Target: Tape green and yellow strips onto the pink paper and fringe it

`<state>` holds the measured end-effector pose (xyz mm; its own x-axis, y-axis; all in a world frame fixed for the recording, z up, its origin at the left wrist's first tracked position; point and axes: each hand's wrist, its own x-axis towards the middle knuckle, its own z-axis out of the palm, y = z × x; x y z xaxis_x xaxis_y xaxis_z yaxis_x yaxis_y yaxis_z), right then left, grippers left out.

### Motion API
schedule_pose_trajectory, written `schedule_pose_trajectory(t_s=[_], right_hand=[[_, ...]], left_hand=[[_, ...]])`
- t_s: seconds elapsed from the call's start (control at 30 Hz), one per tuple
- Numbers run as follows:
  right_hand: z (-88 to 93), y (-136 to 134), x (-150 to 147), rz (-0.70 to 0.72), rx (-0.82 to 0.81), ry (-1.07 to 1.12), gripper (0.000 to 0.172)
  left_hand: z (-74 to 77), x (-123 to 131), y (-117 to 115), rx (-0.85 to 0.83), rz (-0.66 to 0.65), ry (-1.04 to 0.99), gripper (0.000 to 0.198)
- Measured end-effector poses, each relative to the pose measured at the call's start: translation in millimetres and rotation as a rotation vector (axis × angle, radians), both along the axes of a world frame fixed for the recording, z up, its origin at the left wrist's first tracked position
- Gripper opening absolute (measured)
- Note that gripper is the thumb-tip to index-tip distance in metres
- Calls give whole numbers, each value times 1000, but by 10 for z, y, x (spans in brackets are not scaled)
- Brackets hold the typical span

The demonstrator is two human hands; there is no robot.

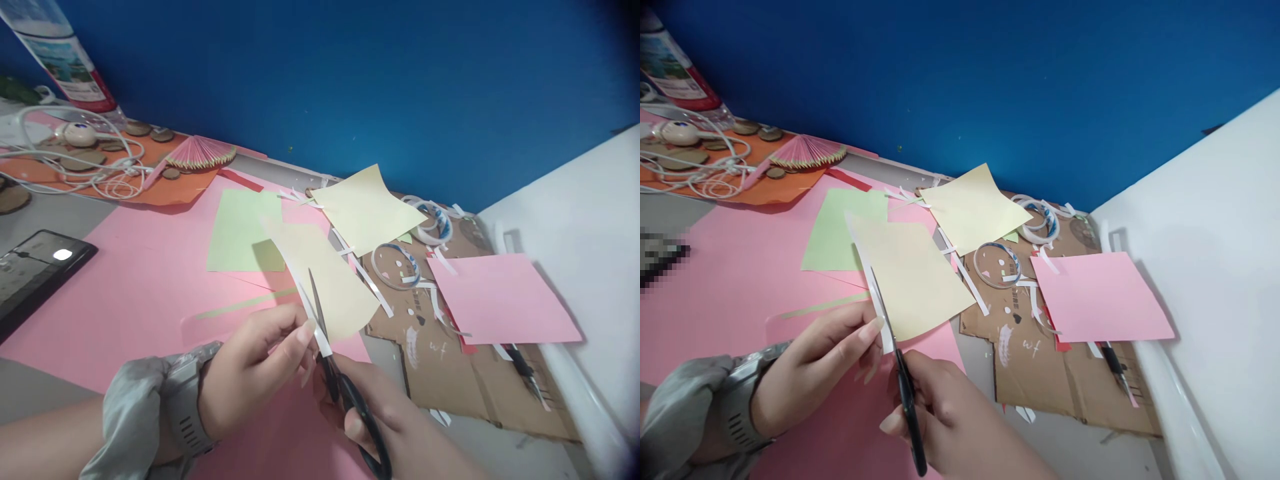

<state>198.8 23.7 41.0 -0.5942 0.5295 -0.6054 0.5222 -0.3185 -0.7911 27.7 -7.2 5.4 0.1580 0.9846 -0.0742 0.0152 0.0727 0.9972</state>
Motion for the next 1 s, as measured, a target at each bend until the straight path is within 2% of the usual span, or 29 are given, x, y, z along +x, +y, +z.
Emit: schedule_pose_trajectory(t_s=[0.2, 0.37, 0.47, 0.6, 0.77, 0.9, 1.0], right_hand=[[8, 83, 7, 91, -54, 2, 12], [-44, 69, 32, 70, 11, 59, 28], [-44, 72, 15, 75, -38, 184, 35], [-49, 85, -10, 97, -86, 245, 31], [-68, 82, -7, 85, -69, 225, 24], [-56, 52, 13, 66, -51, 76, 12], [-65, 21, 37, 43, 1, -3, 13]], left_hand=[[-23, 0, 2, 4, -4, -1, 31], [-17, -10, 1, -14, 1, -6, 33], [-9, -19, 0, -19, 41, 26, 34], [6, -20, 10, 13, 120, 66, 34], [-18, -31, 3, 11, 98, 113, 31], [-46, -34, -8, 38, 92, 134, 32], [-41, -26, -4, 61, 98, 130, 32]])
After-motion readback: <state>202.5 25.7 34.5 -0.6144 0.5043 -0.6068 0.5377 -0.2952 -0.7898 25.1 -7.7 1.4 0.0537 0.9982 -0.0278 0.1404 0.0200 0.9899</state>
